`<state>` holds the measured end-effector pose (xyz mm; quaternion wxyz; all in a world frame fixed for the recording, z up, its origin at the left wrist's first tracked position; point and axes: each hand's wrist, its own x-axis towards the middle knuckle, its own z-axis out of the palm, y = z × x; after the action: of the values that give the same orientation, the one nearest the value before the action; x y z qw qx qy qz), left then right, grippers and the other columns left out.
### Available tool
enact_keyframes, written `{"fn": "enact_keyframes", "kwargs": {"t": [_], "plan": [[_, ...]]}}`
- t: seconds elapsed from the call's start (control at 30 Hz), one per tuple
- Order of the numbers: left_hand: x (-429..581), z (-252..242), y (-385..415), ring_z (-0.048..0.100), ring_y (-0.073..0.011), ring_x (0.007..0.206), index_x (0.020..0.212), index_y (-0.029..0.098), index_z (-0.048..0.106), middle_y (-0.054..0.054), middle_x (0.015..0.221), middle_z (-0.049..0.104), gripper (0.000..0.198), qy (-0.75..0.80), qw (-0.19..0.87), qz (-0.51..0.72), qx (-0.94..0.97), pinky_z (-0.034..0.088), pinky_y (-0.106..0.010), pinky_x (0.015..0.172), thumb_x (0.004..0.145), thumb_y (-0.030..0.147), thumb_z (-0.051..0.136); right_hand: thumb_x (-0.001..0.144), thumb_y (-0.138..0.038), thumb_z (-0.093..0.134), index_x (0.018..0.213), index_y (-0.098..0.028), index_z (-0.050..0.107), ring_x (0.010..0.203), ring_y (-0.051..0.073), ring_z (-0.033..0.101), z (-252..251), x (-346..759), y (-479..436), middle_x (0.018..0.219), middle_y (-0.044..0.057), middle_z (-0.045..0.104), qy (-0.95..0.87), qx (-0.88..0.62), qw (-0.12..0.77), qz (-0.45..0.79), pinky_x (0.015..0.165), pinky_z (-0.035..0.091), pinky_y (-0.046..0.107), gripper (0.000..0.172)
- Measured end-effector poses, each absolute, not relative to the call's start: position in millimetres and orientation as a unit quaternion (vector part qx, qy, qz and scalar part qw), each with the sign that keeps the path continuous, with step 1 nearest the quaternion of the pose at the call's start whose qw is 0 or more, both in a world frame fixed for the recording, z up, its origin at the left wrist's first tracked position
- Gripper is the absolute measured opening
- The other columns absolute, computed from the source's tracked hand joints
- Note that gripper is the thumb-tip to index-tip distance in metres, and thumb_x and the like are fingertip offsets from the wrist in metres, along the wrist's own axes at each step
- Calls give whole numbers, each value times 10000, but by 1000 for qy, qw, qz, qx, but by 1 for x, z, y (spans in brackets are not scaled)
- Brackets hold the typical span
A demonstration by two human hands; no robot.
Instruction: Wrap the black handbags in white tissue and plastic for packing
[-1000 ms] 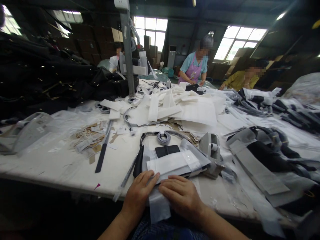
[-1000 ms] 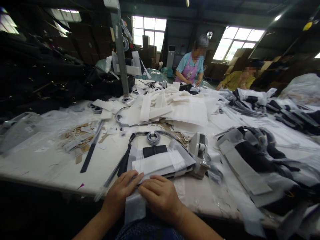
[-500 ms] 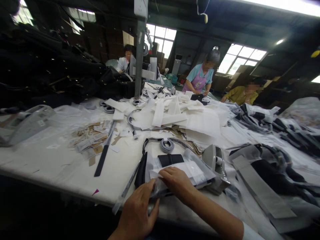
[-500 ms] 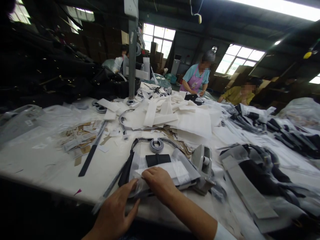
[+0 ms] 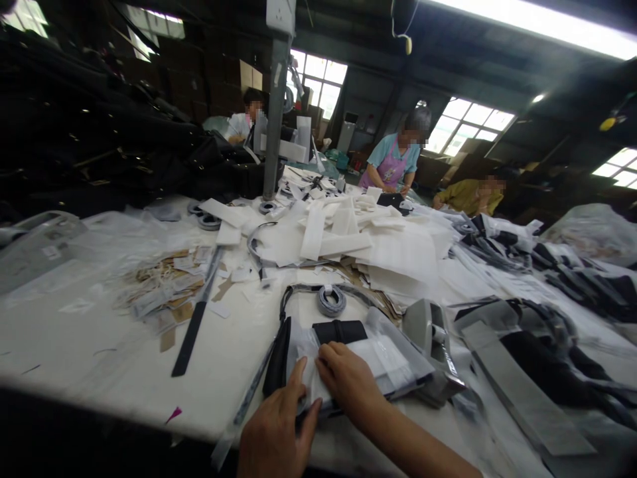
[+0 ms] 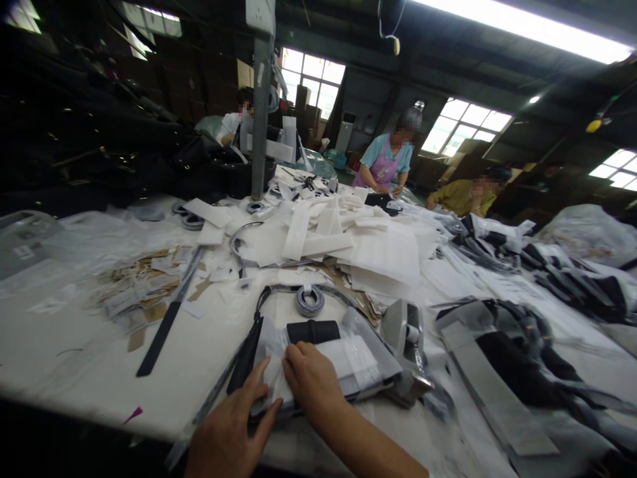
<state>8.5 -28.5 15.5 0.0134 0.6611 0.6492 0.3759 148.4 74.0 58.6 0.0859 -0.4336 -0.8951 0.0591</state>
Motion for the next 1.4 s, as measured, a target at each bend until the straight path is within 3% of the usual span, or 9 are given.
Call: {"fn": "enact_keyframes", "kwargs": {"t": [0.23,0.43,0.6,0.67,0.77,0.83,1.07,1.2,1.4], "plan": [[6,17,-22,711,-166,670,1343,257,474,40,823,728,454,670,12,339,661,532,-289,583,898,309,551,900,-198,581,827,-222,552,790,170,617,54,144,78,854,11,626,-884,-458,73,52,617,389,257,81],[-1,21,-18,706,-160,632,1263,289,531,45,786,713,368,666,19,297,684,517,-266,529,897,254,527,872,-236,624,927,-218,543,736,174,642,64,139,94,849,8,672,-857,-495,54,135,588,341,257,100],[0,43,-12,721,-170,828,1165,280,603,-3,1008,723,295,655,41,238,716,568,-257,617,892,204,520,853,-255,641,1012,-209,534,724,188,648,74,135,101,813,16,690,-830,-522,42,190,574,307,258,197],[4,54,-10,688,-182,1021,1138,284,639,-27,1179,690,318,659,32,197,725,584,-275,751,895,141,490,834,-277,658,1026,-201,539,714,196,648,74,135,104,790,23,690,-826,-527,41,197,562,294,261,239],[11,60,-6,510,-228,1312,1154,238,668,-62,1364,606,440,634,-14,142,760,478,-418,1049,854,16,436,804,-314,689,1034,-192,549,717,201,645,70,136,112,782,35,690,-822,-529,44,205,565,294,262,295],[13,58,-3,461,-250,1350,1212,184,651,-93,1371,596,514,603,-25,93,792,399,-489,1119,815,-32,405,782,-334,711,1018,-191,561,728,198,642,66,137,118,793,39,692,-821,-527,47,212,575,304,258,314],[13,60,2,371,-243,1389,1438,140,414,-100,1507,388,756,607,42,-76,790,416,-434,1108,757,-131,230,732,-362,746,886,-181,612,788,228,649,60,141,130,818,69,703,-826,-514,64,220,595,308,271,274],[14,67,4,262,-321,1427,1454,155,394,-70,1528,363,713,619,61,-94,778,376,-509,1119,783,-64,292,715,-343,761,866,-167,626,804,251,653,59,139,129,828,92,707,-827,-509,82,225,603,319,279,268],[12,71,7,324,-288,1420,1446,191,413,-47,1503,424,631,613,65,-97,781,390,-482,1108,841,30,334,812,-248,665,935,-199,620,734,172,646,87,162,108,786,20,701,-822,-487,163,246,630,390,246,140]]}}
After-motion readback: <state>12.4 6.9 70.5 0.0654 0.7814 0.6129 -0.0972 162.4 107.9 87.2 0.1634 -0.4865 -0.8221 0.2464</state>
